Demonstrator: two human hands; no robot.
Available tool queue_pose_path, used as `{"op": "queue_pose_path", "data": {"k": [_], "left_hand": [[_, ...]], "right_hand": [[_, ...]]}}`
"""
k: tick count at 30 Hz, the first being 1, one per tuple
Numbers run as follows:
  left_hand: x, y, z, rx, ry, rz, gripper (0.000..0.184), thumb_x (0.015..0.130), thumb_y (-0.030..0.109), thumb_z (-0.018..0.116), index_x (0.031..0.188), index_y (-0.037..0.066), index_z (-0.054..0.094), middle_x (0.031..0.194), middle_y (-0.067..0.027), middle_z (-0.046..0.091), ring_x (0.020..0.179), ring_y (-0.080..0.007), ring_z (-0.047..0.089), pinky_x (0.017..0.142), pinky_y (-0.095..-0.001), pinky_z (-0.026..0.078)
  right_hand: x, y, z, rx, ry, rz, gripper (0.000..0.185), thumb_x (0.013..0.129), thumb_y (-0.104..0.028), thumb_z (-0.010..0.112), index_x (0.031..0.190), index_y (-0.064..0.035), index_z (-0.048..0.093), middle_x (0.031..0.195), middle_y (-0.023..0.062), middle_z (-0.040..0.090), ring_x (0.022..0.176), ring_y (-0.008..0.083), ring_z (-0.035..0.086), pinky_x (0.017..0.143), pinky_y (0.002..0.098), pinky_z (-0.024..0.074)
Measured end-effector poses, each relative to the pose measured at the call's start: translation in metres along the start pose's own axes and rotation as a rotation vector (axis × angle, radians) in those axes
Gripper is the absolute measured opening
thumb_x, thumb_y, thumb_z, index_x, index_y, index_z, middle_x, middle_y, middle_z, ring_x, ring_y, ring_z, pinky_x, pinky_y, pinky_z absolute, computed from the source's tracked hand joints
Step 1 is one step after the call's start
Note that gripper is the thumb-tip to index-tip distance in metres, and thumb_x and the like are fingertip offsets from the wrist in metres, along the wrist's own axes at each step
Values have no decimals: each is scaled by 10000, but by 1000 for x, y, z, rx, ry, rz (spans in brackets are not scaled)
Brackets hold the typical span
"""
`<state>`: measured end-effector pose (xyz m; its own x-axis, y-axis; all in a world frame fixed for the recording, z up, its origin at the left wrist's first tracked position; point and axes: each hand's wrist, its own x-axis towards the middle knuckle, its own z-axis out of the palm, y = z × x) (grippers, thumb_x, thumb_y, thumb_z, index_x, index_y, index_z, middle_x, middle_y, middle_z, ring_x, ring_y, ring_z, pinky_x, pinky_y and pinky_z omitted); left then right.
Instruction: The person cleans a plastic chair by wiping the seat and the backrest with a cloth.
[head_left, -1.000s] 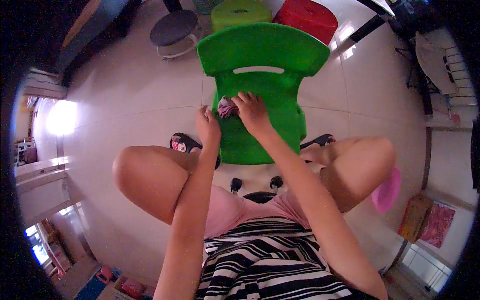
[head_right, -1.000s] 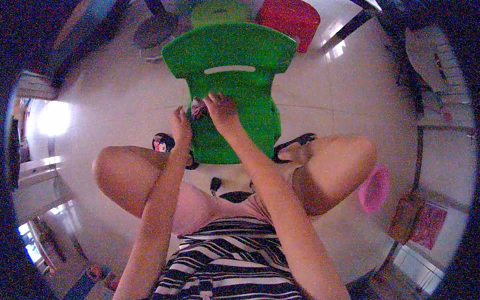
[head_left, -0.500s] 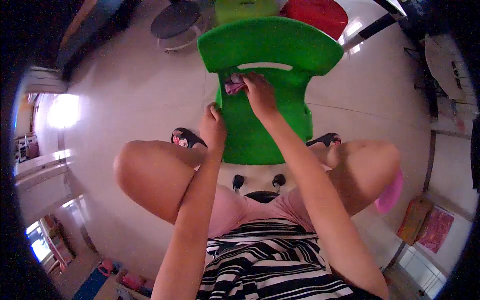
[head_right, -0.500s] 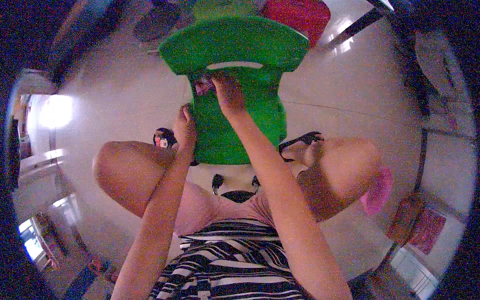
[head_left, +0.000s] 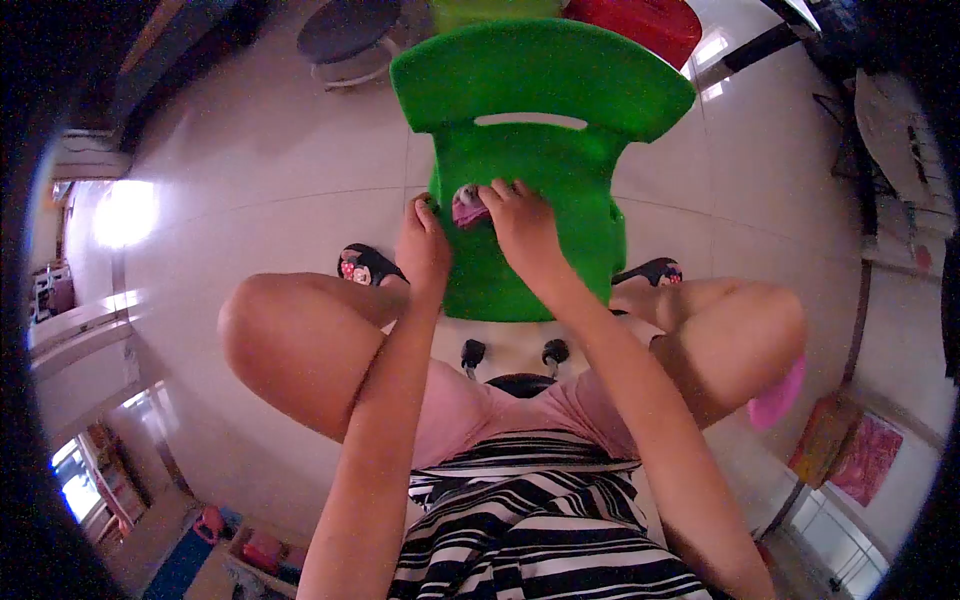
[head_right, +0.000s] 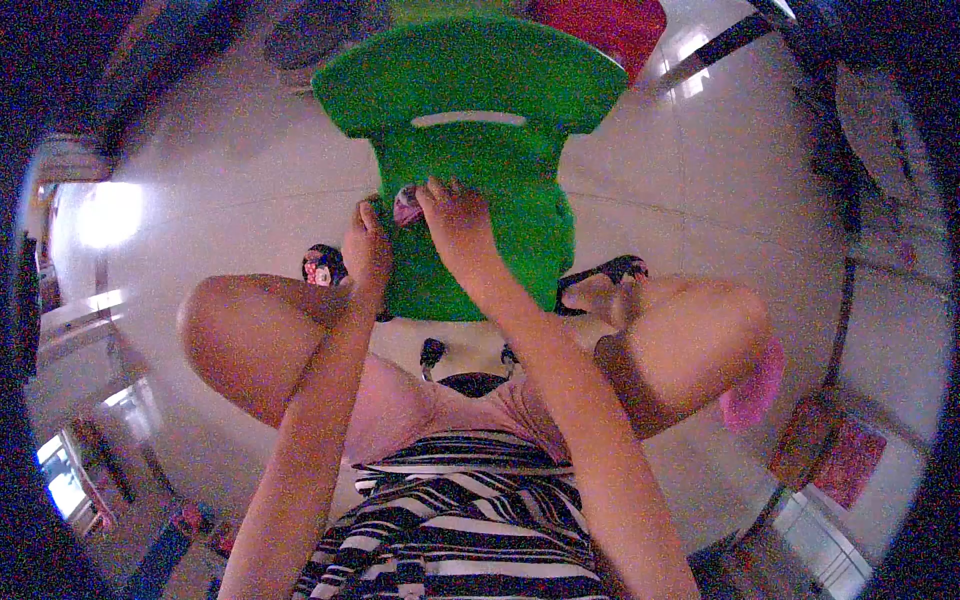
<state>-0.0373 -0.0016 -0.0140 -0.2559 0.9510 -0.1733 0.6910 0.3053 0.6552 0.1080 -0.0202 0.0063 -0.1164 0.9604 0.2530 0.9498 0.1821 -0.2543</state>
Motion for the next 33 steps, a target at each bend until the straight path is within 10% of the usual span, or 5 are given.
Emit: {"op": "queue_pose_path", "data": {"k": [11, 33], "left_hand": [[4, -10, 5, -73, 20, 59, 339, 958, 323, 351, 1138, 159, 586, 959, -179, 647, 883, -406, 607, 732, -491, 464], [-1, -3, -2, 77, 14, 112, 316, 950, 298, 364, 1141, 152, 568, 879, -192, 646, 839, -409, 609, 700, -510, 464]], "right_hand": [[-79, -24, -48, 137, -244, 53, 306, 781, -103, 532, 1081, -95, 593, 1010, 69, 570, 944, 272, 557, 774, 390, 493], [-26, 33, -18, -119, 59, -79, 348, 754, -82, 551, 1087, -160, 615, 1002, 45, 581, 894, 244, 569, 717, 349, 490]]}}
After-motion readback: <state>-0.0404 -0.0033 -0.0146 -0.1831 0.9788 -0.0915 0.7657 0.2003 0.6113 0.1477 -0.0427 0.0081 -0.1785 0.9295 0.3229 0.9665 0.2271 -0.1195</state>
